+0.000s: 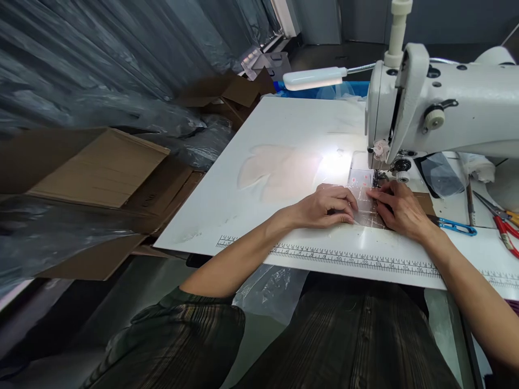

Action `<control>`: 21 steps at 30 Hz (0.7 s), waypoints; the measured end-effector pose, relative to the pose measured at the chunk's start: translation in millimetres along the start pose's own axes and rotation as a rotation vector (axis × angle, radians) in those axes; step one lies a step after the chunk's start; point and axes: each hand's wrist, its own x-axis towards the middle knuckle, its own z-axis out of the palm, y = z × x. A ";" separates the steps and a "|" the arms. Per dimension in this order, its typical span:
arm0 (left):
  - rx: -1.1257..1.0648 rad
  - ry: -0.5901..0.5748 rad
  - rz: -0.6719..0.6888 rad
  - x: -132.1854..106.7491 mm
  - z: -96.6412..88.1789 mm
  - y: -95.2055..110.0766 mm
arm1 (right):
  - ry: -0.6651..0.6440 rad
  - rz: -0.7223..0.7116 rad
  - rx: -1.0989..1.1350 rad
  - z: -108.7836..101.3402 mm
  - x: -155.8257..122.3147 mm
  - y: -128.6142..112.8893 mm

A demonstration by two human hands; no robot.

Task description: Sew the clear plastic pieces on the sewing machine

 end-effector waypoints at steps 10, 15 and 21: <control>0.136 -0.126 0.048 -1.5 4.1 3.3 | -0.006 -0.002 0.005 1.3 -2.7 3.5; 0.134 -0.055 0.115 -3.0 3.5 4.2 | -0.013 -0.007 0.006 -2.0 -1.5 -1.1; 0.075 -0.077 0.072 -2.5 4.5 0.0 | 0.049 0.201 0.050 -12.8 -2.6 -5.8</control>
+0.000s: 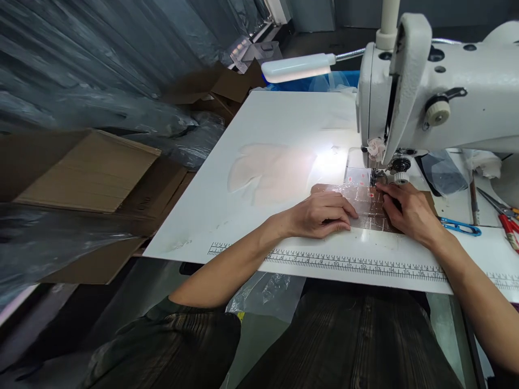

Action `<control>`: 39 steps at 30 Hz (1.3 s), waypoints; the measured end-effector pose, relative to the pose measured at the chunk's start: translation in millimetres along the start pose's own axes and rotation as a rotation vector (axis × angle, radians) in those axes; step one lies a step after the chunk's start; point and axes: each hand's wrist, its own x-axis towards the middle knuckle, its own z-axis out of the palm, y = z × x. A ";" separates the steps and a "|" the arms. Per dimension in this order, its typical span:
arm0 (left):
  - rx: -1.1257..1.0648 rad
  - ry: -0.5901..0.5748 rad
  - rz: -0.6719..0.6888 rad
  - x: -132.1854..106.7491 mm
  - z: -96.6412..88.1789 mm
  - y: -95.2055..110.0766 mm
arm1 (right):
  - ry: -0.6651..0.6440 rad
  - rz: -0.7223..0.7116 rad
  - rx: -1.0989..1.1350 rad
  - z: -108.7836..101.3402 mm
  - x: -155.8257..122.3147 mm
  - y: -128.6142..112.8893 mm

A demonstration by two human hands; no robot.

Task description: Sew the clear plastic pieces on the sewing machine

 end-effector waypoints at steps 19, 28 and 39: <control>-0.082 0.034 -0.027 -1.1 -2.1 -0.7 | -0.133 -0.230 -0.027 -0.2 -6.6 -1.3; 0.384 -0.009 -0.127 22.3 -4.2 -20.3 | -0.088 -0.256 -0.069 4.4 -9.5 -0.8; 0.682 -0.244 -0.144 45.9 -13.4 -22.4 | -0.033 -0.174 -0.107 12.7 -12.2 3.1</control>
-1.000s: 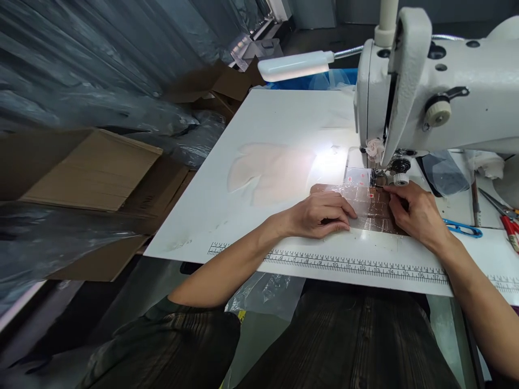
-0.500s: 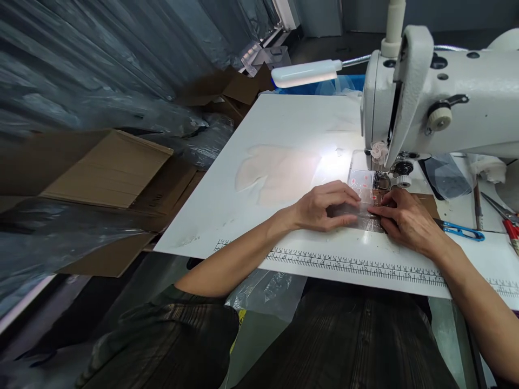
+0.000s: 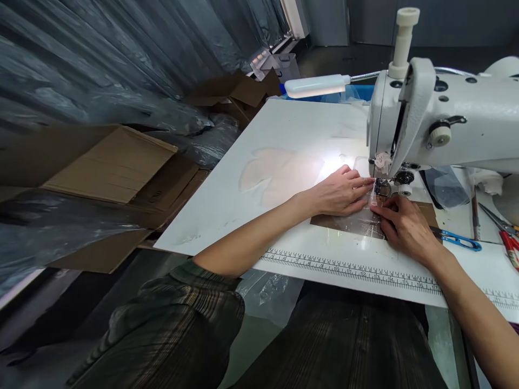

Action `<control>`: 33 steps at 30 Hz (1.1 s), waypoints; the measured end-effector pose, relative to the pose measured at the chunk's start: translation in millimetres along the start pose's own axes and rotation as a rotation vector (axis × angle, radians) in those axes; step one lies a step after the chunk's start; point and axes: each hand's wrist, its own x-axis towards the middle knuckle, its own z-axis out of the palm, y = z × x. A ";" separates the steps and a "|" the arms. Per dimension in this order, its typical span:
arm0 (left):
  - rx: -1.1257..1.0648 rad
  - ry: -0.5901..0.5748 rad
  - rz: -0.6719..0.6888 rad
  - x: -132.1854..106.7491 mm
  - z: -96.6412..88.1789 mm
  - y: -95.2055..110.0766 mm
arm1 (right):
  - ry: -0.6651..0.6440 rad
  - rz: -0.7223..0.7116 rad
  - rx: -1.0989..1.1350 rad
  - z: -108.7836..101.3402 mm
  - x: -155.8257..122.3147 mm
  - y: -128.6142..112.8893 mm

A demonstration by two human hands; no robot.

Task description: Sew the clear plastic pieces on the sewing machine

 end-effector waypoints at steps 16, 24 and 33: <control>-0.194 0.069 -0.071 -4.0 11.5 1.3 | -0.018 0.006 0.020 -4.3 3.2 -2.5; -0.263 0.074 -0.068 -4.8 16.4 0.9 | -0.022 0.014 0.033 -5.0 3.1 -1.8; -0.228 0.093 -0.074 -5.5 18.5 3.4 | 0.000 -0.008 0.014 -5.0 2.8 -1.3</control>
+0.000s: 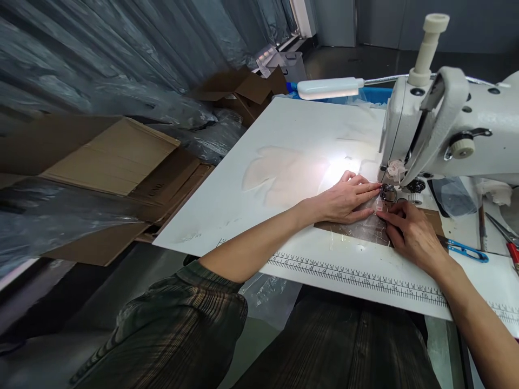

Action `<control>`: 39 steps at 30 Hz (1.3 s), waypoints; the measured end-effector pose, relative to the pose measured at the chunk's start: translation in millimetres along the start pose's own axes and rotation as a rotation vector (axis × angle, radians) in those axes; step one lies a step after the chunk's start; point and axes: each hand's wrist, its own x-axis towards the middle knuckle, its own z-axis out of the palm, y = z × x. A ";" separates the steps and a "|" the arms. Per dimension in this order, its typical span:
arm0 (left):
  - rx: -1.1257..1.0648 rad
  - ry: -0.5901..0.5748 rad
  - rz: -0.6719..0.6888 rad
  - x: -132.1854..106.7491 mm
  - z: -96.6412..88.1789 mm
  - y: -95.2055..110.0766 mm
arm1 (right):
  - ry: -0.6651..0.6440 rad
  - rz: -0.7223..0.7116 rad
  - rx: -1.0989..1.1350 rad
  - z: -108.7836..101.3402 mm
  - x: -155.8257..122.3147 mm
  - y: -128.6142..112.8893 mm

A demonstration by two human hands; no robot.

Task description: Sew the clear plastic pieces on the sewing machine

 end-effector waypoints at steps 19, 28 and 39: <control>0.109 0.115 0.160 3.0 3.7 6.5 | 0.038 -0.011 0.028 0.0 1.7 4.1; -0.053 0.104 0.225 -3.5 -0.1 3.1 | 0.007 0.007 0.037 -4.4 3.1 0.2; 0.028 0.023 0.215 -5.1 -9.5 1.1 | 0.031 -0.024 -0.081 1.7 0.8 1.9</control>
